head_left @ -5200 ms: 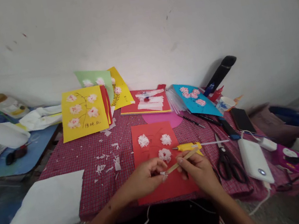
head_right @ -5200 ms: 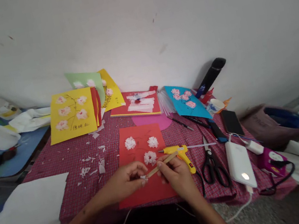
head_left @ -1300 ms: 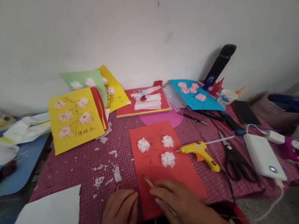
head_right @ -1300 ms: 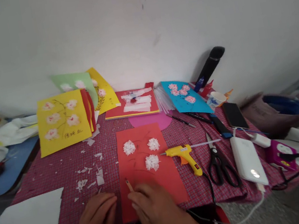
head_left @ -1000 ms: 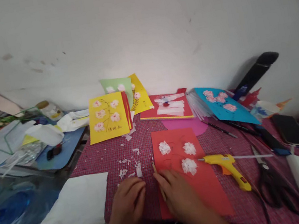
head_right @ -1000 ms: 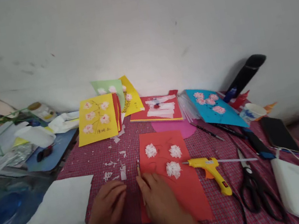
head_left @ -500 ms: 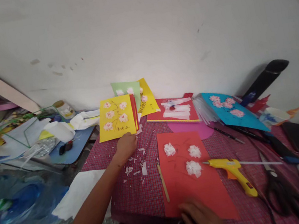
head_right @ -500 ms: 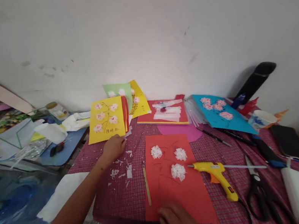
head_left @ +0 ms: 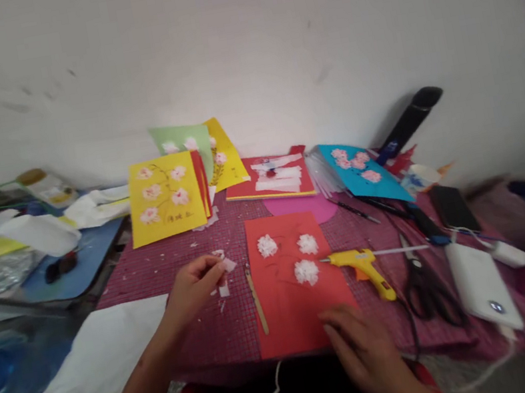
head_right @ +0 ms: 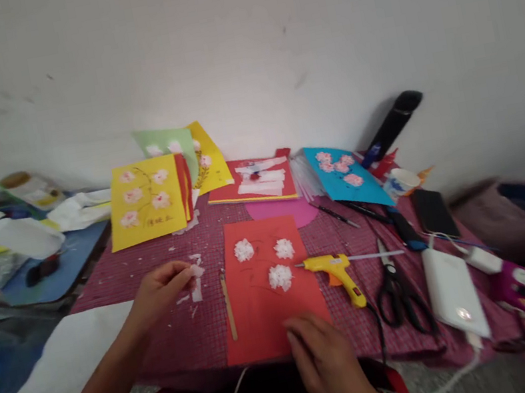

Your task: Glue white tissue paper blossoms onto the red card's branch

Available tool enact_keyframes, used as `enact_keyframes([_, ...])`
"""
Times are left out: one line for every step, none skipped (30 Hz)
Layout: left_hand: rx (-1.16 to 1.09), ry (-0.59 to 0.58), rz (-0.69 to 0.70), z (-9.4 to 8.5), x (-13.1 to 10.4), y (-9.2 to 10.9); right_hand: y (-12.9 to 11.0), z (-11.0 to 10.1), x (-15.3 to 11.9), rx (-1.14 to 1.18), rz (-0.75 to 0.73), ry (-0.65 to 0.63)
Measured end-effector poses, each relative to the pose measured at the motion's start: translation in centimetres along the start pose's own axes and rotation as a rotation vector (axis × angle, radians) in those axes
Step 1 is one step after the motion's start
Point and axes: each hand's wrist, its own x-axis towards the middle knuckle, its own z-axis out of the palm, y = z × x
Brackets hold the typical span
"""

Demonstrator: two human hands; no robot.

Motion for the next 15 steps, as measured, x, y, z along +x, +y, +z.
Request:
enact_keyframes([-0.002,-0.041,-0.006,0.8,-1.1,0.5,1.2,-0.9,0.1,-0.073,0.039,0.029])
enact_keyframes([0.006,-0.081,0.009,1.6,-2.1,0.9,2.5,-2.0,0.3,-0.168,0.095,0.069])
enact_keyframes([0.017,-0.137,0.031,2.4,-2.9,1.4,3.9,-3.0,0.5,-0.272,0.176,0.093])
enact_keyframes([0.036,-0.184,0.075,3.3,-3.7,1.8,5.2,-3.9,0.8,-0.381,0.254,0.104])
enact_keyframes([0.061,-0.236,0.135,4.1,-4.3,2.2,6.3,-4.6,1.2,-0.472,0.316,0.097])
enact_keyframes([0.088,-0.286,0.208,4.9,-4.7,2.5,7.2,-5.2,1.6,-0.53,0.359,0.052])
enact_keyframes([0.122,-0.333,0.288,5.7,-5.1,2.8,7.9,-5.5,2.0,-0.569,0.393,-0.006])
enact_keyframes([0.166,-0.383,0.367,6.4,-5.3,3.1,8.3,-5.6,2.5,-0.595,0.423,-0.059])
enact_keyframes([0.219,-0.43,0.441,7.1,-5.3,3.3,8.4,-5.6,3.0,-0.606,0.452,-0.108])
enact_keyframes([0.28,-0.472,0.507,7.8,-5.3,3.5,8.5,-5.5,3.4,-0.607,0.484,-0.142])
enact_keyframes([0.343,-0.504,0.566,8.5,-5.1,3.7,8.5,-5.4,3.7,-0.596,0.518,-0.163])
enact_keyframes([0.403,-0.522,0.618,9.1,-4.9,3.7,8.4,-5.3,4.0,-0.569,0.551,-0.171])
enact_keyframes([0.455,-0.528,0.664,9.7,-4.6,3.8,8.4,-5.2,4.0,-0.529,0.584,-0.162])
enact_keyframes([0.498,-0.528,0.702,10.2,-4.3,3.7,8.5,-5.3,3.9,-0.479,0.617,-0.132])
enact_keyframes([0.532,-0.525,0.731,10.6,-4.0,3.6,8.5,-5.3,3.7,-0.421,0.645,-0.078])
